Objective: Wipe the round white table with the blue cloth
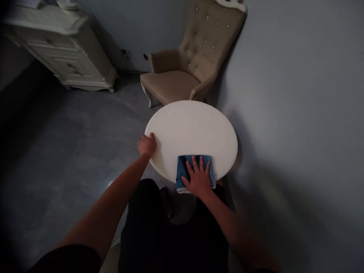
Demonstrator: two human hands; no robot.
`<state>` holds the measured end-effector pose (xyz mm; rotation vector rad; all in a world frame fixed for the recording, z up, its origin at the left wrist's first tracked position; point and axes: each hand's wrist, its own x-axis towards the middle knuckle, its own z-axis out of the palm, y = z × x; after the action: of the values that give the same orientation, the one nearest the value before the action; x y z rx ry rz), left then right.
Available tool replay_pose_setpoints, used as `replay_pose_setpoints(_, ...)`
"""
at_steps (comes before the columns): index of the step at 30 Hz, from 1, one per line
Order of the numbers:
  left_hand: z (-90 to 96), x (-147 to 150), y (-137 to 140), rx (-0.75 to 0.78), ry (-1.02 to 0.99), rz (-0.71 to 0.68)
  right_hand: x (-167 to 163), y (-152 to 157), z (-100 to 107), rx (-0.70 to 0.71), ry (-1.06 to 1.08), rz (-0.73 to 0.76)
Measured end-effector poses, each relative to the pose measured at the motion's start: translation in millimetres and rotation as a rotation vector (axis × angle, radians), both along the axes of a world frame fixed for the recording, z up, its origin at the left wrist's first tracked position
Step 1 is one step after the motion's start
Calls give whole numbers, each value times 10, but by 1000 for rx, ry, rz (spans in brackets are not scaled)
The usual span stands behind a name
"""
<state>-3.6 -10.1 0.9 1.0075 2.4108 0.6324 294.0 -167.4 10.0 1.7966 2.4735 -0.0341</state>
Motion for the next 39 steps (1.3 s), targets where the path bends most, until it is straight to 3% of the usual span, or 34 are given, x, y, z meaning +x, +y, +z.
replay_pose_setpoints(3, -14, -3, -4, 3, -3, 6, -12, -94, 2, -24, 21, -4)
replay_pose_setpoints(6, -36, -14, 1, 1, -10, 15, 41, 303, 70, -20, 16, -16)
replay_pose_setpoints(9, -52, -23, 17, 4, -3, 8, 112, 1039, 155, 26, 4, -59)
replay_pose_setpoints(18, -64, -54, 104, -55, -14, 17, 198, 3653, 282, 96, -8, -238)
replay_pose_setpoints(21, -77, -58, 125, -76, -10, 25, 186, 4213, 270, 107, 24, -278)
replay_pose_setpoints(23, -80, -54, 131, -80, -4, 24, 182, 4400, 247, 116, 38, -281)
replay_pose_setpoints(26, -77, -43, 125, -81, 4, 17, 173, 4375, 229, 114, 41, -259)
replay_pose_setpoints(30, -78, -32, 111, -75, 3, 27, 102, 3862, 255, 85, 15, -227)
replay_pose_setpoints(34, -71, -31, 90, -37, -9, 26, -23, 2929, 254, 74, 18, -174)
replay_pose_setpoints(39, -27, -33, 21, 7, -36, 20, -181, 1291, 137, 57, 27, -29)
